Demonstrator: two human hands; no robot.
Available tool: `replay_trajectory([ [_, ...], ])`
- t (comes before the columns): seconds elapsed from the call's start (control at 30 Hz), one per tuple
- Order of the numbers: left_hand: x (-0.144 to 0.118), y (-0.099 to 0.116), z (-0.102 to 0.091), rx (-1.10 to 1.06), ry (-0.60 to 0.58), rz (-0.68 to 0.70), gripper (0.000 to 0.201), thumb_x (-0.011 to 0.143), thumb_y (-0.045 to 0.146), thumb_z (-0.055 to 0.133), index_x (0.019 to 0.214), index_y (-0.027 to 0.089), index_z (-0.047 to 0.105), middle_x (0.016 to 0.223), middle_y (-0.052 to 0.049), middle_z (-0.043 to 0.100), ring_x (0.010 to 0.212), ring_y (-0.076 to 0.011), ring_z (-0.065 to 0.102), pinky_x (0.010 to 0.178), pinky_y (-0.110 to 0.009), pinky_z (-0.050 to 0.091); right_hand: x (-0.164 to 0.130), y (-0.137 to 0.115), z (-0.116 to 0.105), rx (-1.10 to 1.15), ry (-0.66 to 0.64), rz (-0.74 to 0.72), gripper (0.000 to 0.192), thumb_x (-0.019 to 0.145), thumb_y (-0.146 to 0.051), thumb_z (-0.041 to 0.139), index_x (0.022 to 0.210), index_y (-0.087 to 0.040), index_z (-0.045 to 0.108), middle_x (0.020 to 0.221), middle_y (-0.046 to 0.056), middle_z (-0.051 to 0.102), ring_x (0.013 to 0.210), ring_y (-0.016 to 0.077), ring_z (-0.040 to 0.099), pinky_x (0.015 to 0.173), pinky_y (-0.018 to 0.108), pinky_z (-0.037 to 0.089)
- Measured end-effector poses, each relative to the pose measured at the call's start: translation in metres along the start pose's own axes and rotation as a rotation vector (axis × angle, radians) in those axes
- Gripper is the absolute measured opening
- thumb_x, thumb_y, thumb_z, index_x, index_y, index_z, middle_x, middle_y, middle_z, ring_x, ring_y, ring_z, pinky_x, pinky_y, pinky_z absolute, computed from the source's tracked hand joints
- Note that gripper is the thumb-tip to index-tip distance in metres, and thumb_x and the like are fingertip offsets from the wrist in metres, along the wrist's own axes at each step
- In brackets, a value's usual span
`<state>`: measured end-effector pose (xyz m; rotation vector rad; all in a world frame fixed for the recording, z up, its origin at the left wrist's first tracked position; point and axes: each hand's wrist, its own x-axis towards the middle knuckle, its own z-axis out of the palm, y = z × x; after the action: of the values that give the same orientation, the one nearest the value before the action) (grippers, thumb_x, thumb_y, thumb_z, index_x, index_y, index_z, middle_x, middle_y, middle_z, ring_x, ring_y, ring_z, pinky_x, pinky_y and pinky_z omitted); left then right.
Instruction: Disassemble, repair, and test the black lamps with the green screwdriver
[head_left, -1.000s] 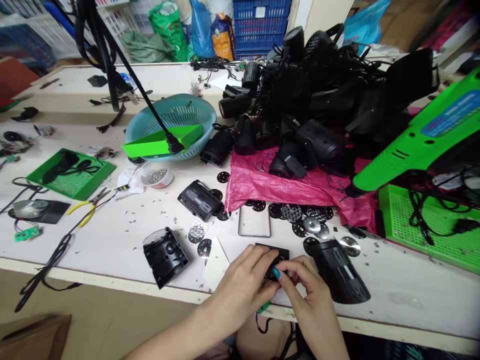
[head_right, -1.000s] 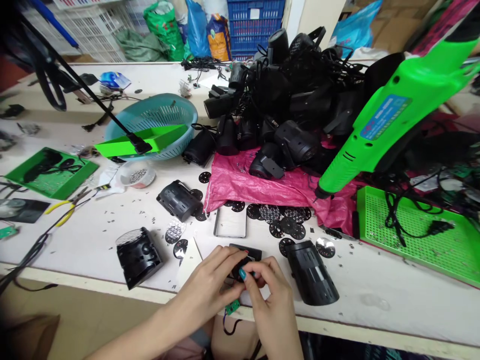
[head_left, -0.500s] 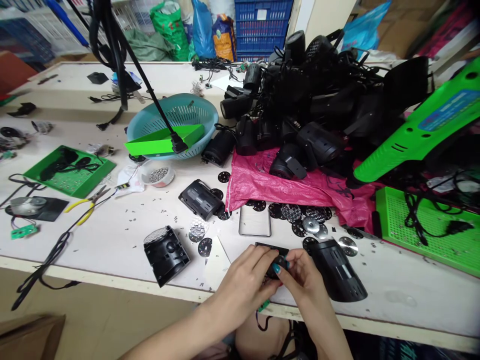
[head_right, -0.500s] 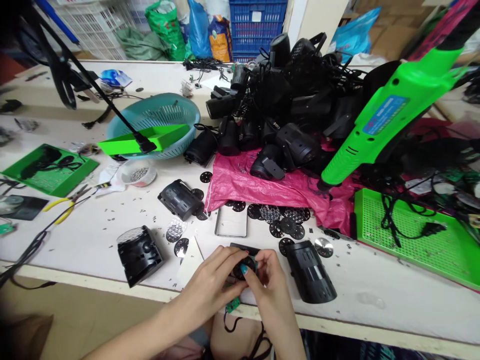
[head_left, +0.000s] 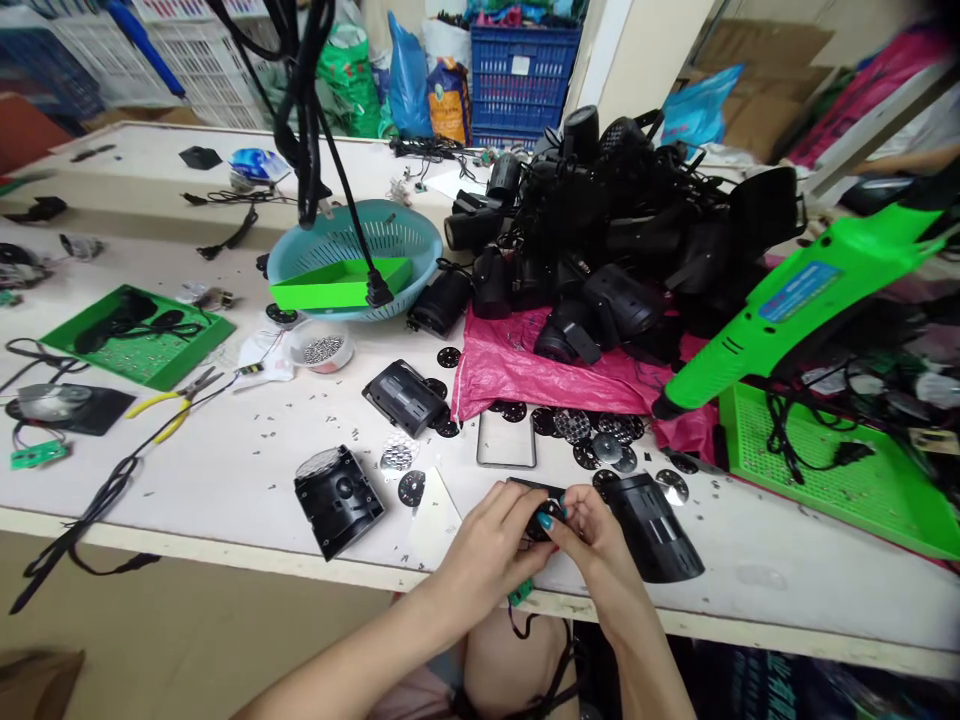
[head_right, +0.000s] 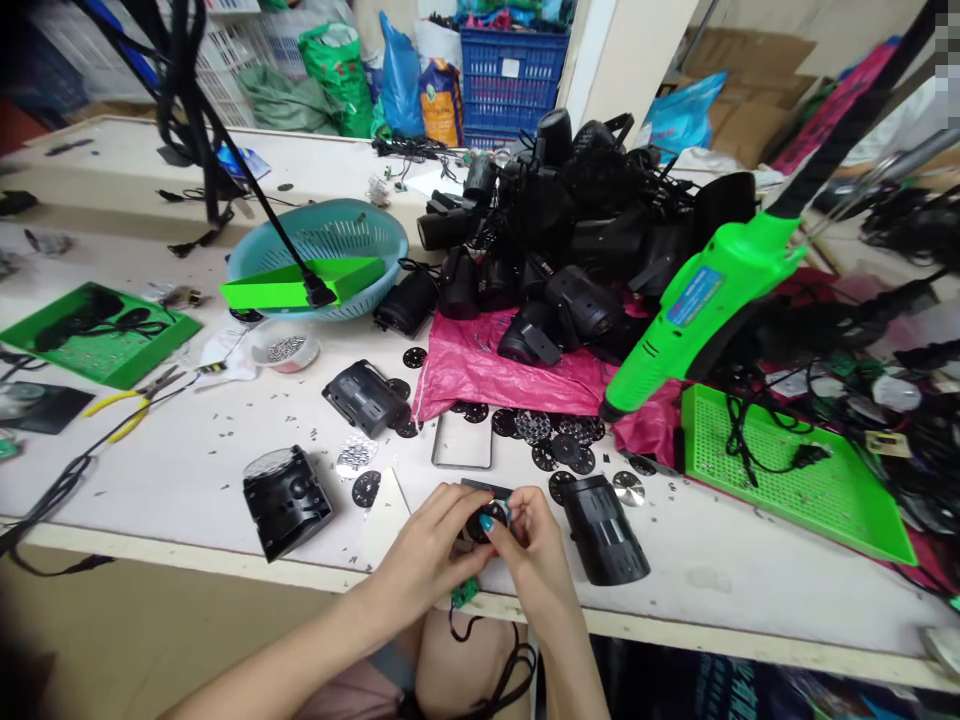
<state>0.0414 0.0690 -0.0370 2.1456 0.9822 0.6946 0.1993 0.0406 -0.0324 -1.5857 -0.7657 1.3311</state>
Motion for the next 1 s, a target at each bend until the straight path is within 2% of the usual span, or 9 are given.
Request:
replay_trajectory([
  [0.27,0.001,0.001,0.001,0.039,0.014,0.014,0.044,0.083,0.012,0.071,0.123,0.014,0.054,0.106,-0.009,0.063,0.096,-0.0254,0.061,0.084,-0.039,0.058,0.002,0.019,-0.007,0.002,0.032,-0.069,0.050,0.064,-0.050,0.085,0.095,-0.020,0.060,0.081,0.000,0.055,0.077,0.0167,0.056,0.069,0.029,0.049],
  [0.37,0.001,0.001,0.003,0.061,0.022,0.015,0.043,0.082,0.013,0.073,0.121,0.014,0.055,0.106,-0.009,0.063,0.096,-0.0259,0.061,0.084,-0.040,0.058,-0.003,0.015,-0.013,-0.016,0.075,-0.096,0.052,0.066,-0.053,0.083,0.097,-0.018,0.061,0.084,0.002,0.060,0.081,0.0185,0.059,0.073,0.032,0.051],
  [0.43,0.001,-0.001,0.004,0.064,0.023,0.017,0.043,0.082,0.015,0.074,0.121,0.014,0.055,0.106,-0.009,0.063,0.097,-0.0262,0.061,0.084,-0.040,0.058,-0.005,-0.001,-0.018,-0.029,0.233,-0.192,0.049,0.072,-0.051,0.080,0.103,-0.019,0.060,0.091,0.003,0.061,0.085,0.0172,0.059,0.080,0.033,0.051],
  [0.5,0.000,-0.003,0.005,0.060,0.022,0.018,0.044,0.084,0.017,0.072,0.123,0.015,0.054,0.107,-0.009,0.063,0.098,-0.0265,0.061,0.085,-0.041,0.058,0.000,-0.028,-0.024,-0.031,0.495,-0.415,0.049,0.075,-0.045,0.079,0.112,-0.021,0.057,0.106,0.004,0.060,0.094,0.0166,0.059,0.089,0.034,0.049],
  [0.57,-0.001,-0.004,0.006,0.052,0.017,0.003,0.045,0.085,0.018,0.071,0.126,0.016,0.053,0.109,-0.010,0.063,0.099,-0.0266,0.061,0.086,-0.041,0.058,0.014,-0.062,-0.028,-0.048,0.696,-0.654,0.063,0.074,-0.041,0.080,0.126,-0.023,0.049,0.128,0.009,0.054,0.110,0.0200,0.058,0.096,0.039,0.048],
  [0.67,-0.001,-0.004,0.005,0.043,0.004,-0.028,0.044,0.086,0.018,0.070,0.126,0.016,0.053,0.111,-0.011,0.062,0.102,-0.0270,0.062,0.088,-0.042,0.058,0.052,-0.112,-0.034,-0.173,0.736,-0.760,0.091,0.071,-0.041,0.082,0.143,-0.024,0.030,0.150,0.016,0.036,0.127,0.0260,0.051,0.103,0.047,0.046],
  [0.77,0.000,-0.003,0.007,0.042,0.004,-0.035,0.043,0.086,0.018,0.070,0.126,0.016,0.053,0.112,-0.011,0.062,0.103,-0.0271,0.061,0.090,-0.043,0.057,0.088,-0.140,-0.038,-0.263,0.855,-0.935,0.075,0.072,-0.038,0.080,0.132,-0.017,0.040,0.138,0.016,0.048,0.126,0.0269,0.051,0.110,0.049,0.040],
  [0.87,0.000,-0.002,0.009,0.055,0.004,-0.043,0.044,0.086,0.019,0.070,0.126,0.016,0.053,0.113,-0.010,0.061,0.103,-0.0271,0.061,0.090,-0.043,0.057,0.095,-0.138,-0.037,-0.154,0.806,-1.020,0.057,0.075,-0.038,0.075,0.121,-0.016,0.049,0.117,0.011,0.058,0.111,0.0253,0.060,0.102,0.046,0.046],
  [1.0,-0.001,0.000,0.009,0.072,-0.007,-0.041,0.043,0.085,0.020,0.071,0.124,0.017,0.053,0.112,-0.009,0.062,0.103,-0.0272,0.060,0.090,-0.042,0.056,0.061,-0.112,-0.029,-0.073,0.620,-0.920,0.058,0.079,-0.044,0.065,0.128,-0.021,0.046,0.109,0.006,0.061,0.086,0.0215,0.065,0.084,0.042,0.052],
])
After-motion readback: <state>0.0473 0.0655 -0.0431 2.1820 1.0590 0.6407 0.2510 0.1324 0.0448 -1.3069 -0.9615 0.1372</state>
